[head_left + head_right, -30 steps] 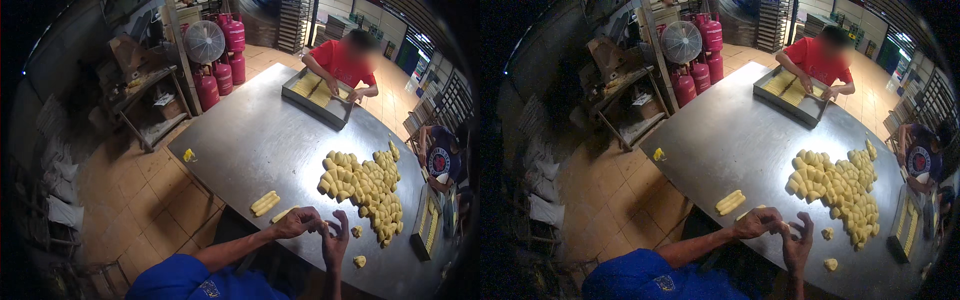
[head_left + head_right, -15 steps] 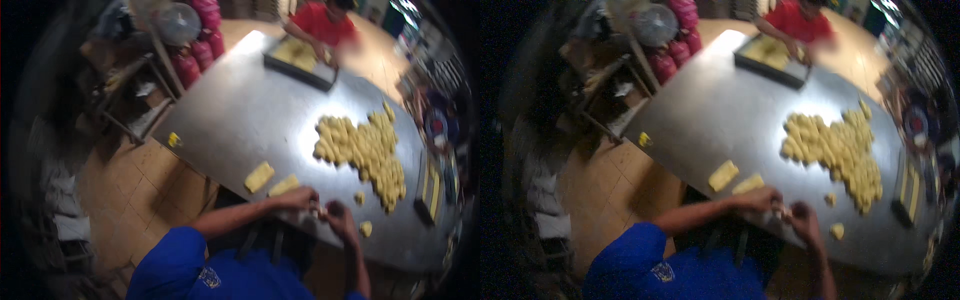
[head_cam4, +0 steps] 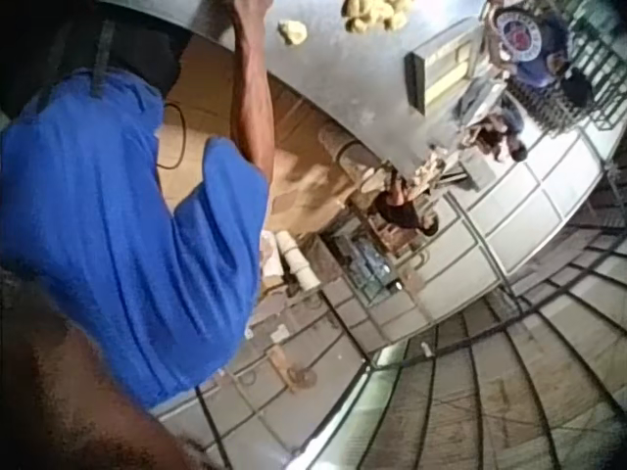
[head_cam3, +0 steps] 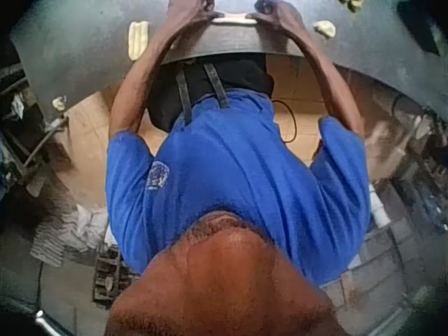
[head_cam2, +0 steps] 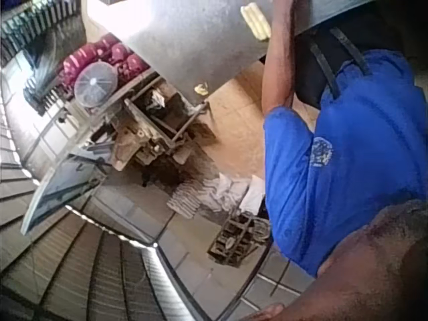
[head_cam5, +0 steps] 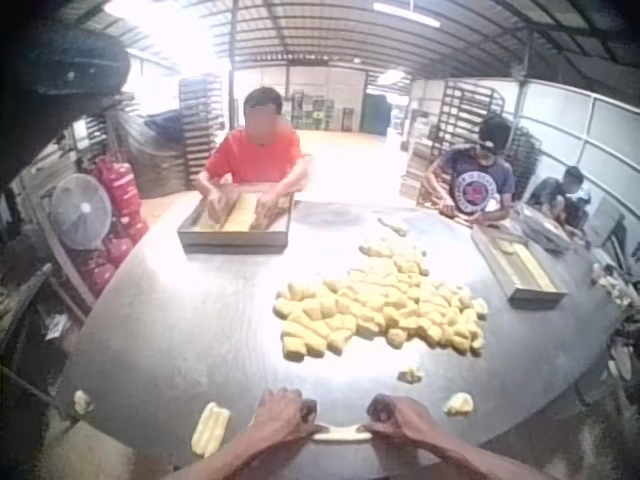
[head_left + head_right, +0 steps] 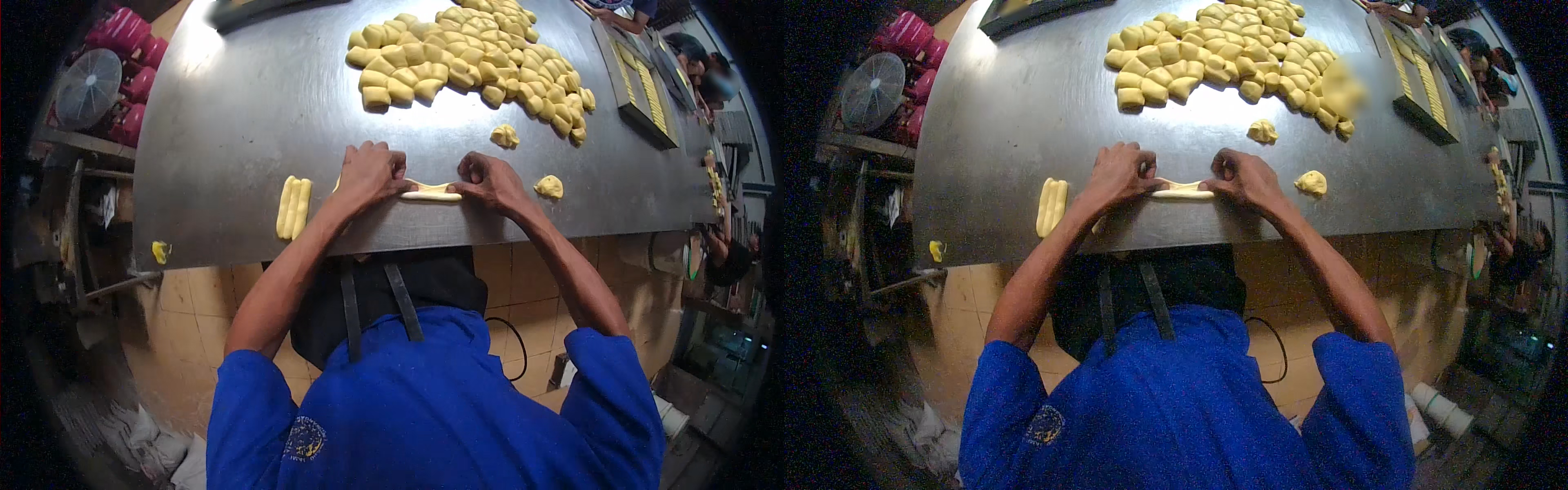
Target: Shaping individual pieces of dough and arranging them neatly on a baking tray.
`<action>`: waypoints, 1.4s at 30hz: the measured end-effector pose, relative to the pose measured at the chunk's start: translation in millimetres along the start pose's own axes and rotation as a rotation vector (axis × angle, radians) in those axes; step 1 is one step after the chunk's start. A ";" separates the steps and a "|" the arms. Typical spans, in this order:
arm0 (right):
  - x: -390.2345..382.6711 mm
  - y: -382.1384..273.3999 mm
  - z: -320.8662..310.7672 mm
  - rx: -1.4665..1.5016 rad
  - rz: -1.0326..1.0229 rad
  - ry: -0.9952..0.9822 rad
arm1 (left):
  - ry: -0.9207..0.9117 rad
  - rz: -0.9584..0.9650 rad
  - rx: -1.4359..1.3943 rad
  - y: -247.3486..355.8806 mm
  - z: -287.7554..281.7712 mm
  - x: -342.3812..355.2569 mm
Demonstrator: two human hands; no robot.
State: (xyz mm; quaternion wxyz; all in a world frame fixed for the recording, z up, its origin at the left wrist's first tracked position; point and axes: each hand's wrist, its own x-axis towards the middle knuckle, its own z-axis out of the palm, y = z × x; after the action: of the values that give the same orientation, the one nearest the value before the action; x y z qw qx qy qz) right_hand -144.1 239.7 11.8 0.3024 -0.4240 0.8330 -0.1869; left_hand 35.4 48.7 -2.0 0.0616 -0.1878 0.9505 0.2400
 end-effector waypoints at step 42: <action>37.8 -12.7 6.8 0.023 -0.033 0.110 | 0.207 -0.033 0.050 -13.3 8.1 21.3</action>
State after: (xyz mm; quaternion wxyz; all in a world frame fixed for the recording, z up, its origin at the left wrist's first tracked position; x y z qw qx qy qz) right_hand -149.4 201.1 0.9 0.2580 -0.4234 0.8389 -0.2246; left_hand 21.1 34.8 -19.2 -0.0284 -0.2258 0.9541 0.1946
